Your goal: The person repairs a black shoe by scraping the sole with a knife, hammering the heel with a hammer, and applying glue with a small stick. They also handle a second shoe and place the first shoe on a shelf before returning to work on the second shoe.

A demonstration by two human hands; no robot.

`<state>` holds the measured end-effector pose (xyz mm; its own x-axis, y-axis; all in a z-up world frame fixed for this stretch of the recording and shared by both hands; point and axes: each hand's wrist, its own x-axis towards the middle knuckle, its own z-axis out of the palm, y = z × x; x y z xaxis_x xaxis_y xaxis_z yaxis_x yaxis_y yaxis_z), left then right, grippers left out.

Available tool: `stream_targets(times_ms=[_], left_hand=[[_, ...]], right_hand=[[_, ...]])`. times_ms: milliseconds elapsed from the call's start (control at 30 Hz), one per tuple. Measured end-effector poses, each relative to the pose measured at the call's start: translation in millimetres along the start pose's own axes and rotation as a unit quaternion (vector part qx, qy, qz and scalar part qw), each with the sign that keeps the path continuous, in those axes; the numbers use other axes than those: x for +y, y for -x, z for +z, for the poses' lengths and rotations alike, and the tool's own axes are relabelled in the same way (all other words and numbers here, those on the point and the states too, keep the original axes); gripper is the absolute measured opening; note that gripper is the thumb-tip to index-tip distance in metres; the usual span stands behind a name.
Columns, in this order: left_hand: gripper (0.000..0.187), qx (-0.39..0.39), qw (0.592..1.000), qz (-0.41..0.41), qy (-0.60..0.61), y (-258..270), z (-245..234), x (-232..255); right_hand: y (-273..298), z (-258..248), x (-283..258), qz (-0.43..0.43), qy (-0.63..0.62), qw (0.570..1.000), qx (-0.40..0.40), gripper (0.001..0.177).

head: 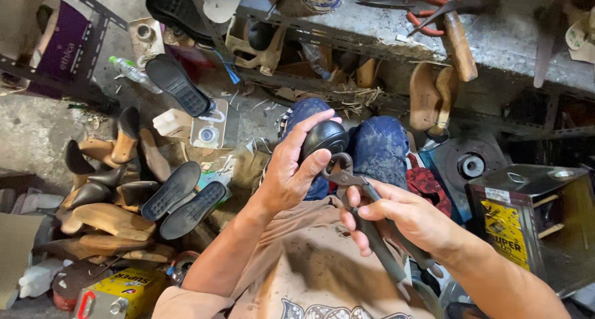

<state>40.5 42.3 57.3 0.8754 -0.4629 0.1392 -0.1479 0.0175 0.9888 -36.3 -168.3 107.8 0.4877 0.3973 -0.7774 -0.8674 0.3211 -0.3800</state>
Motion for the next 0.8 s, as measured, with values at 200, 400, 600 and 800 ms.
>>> stream_targets(times_ms=[200,400,600,800], left_hand=[[0.055,0.068,0.997,0.026,-0.016,-9.5,-4.4,-2.1],[0.032,0.285,0.937,0.003,0.204,-37.6,-38.9,-64.2],[0.063,0.290,0.906,-0.095,0.294,-16.3,-50.5,-62.8],[0.063,0.281,0.943,-0.077,0.160,-17.8,-32.8,-53.2]], right_hand=[[-43.3,3.6,29.8,-0.222,0.061,0.970,-0.081,0.013],[-45.7,-4.9,14.0,-0.376,0.551,0.743,0.054,0.011],[-25.9,-175.8,-113.7,-0.171,0.640,0.579,0.475,0.026],[-54.5,-285.3,-188.8,-0.069,0.715,0.456,0.526,0.026]])
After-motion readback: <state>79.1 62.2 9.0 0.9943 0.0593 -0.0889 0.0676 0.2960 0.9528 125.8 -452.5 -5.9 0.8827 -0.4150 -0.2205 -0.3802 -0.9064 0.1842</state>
